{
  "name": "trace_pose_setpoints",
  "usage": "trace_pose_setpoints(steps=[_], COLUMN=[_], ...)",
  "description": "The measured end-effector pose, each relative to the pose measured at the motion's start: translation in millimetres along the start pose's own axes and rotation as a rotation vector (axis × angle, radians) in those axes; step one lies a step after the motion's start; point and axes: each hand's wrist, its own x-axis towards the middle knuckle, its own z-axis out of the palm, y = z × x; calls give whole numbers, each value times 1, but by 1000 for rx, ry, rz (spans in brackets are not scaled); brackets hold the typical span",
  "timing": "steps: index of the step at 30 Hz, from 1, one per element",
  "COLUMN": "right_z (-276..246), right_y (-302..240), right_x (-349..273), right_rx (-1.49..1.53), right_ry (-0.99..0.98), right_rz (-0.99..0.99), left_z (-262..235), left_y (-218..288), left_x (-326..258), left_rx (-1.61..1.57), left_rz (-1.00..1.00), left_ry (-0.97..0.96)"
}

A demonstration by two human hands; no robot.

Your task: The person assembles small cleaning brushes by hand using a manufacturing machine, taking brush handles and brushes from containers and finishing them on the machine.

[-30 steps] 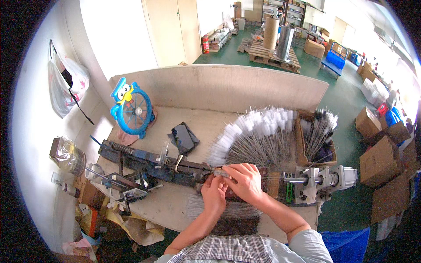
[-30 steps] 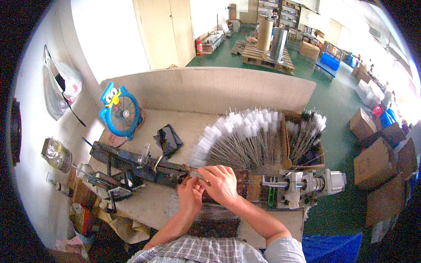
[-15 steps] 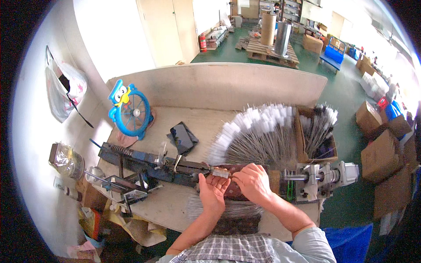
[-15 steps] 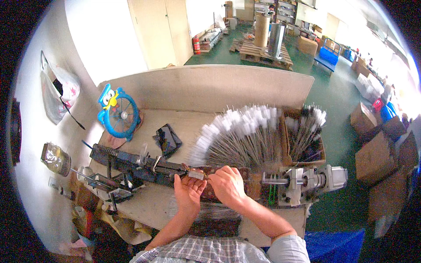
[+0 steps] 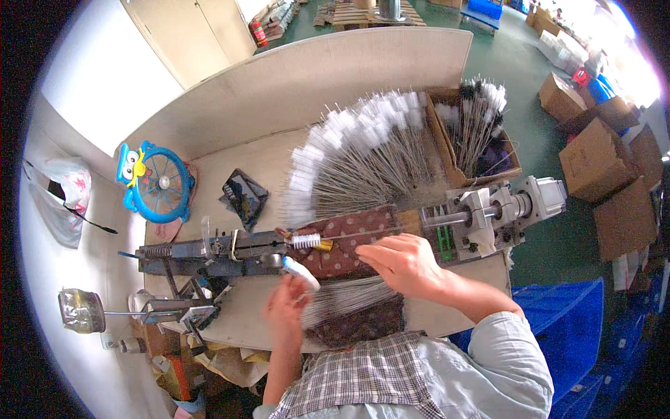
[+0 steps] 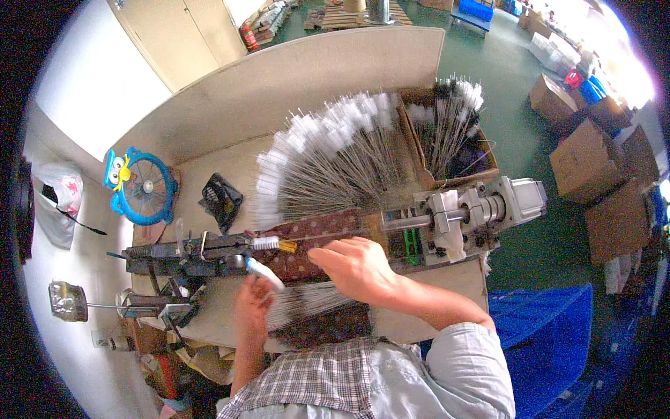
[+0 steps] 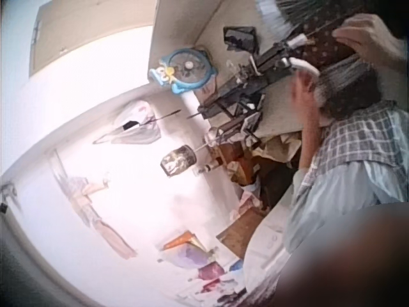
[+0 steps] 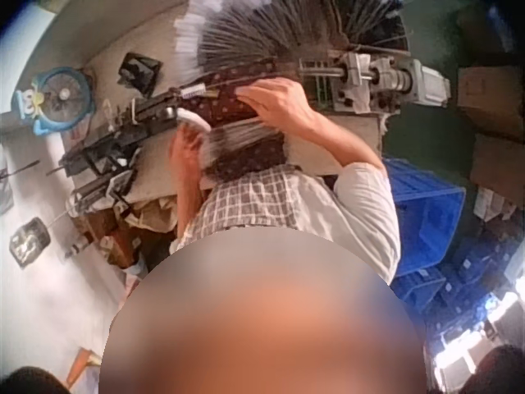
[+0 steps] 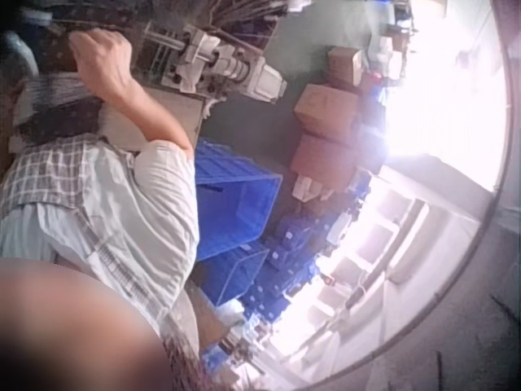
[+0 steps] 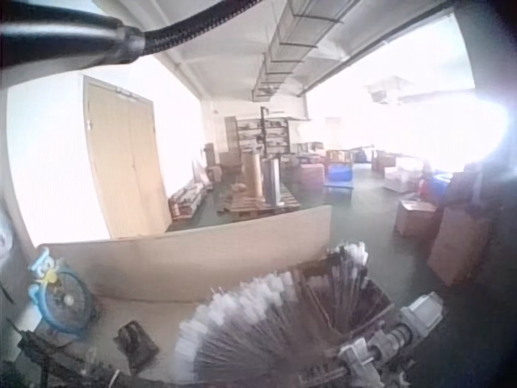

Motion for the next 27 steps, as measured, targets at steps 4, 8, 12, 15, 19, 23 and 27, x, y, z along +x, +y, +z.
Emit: trace_pose_setpoints(steps=[4, 8, 12, 15, 19, 23, 27], right_z=[4, 13, 12, 4, 4, 6, 6], right_y=[11, 21, 25, 18, 14, 19, 21], right_x=[-38, -58, -50, -43, -44, -40, -45], right_rx=[-115, -260, -266, -284, -258, -246, -210], right_ry=[-250, -480, -529, -521, -585, -661, -590], right_rz=[123, 173, 202, 222, 329, 428, 292], left_z=[-112, -253, -297, -298, -231, -146, -4], left_y=[4, 28, 55, 48, 12, -15, -6], left_x=[2, -7, -15, -6, -7, 2, -10], left_rx=[-346, -349, -283, -359, -119, -404, -404], left_rz=[244, 453, 413, 332, 426, 221, 55], left_ry=[468, 755, 910, 1043, 957, 417, 52])
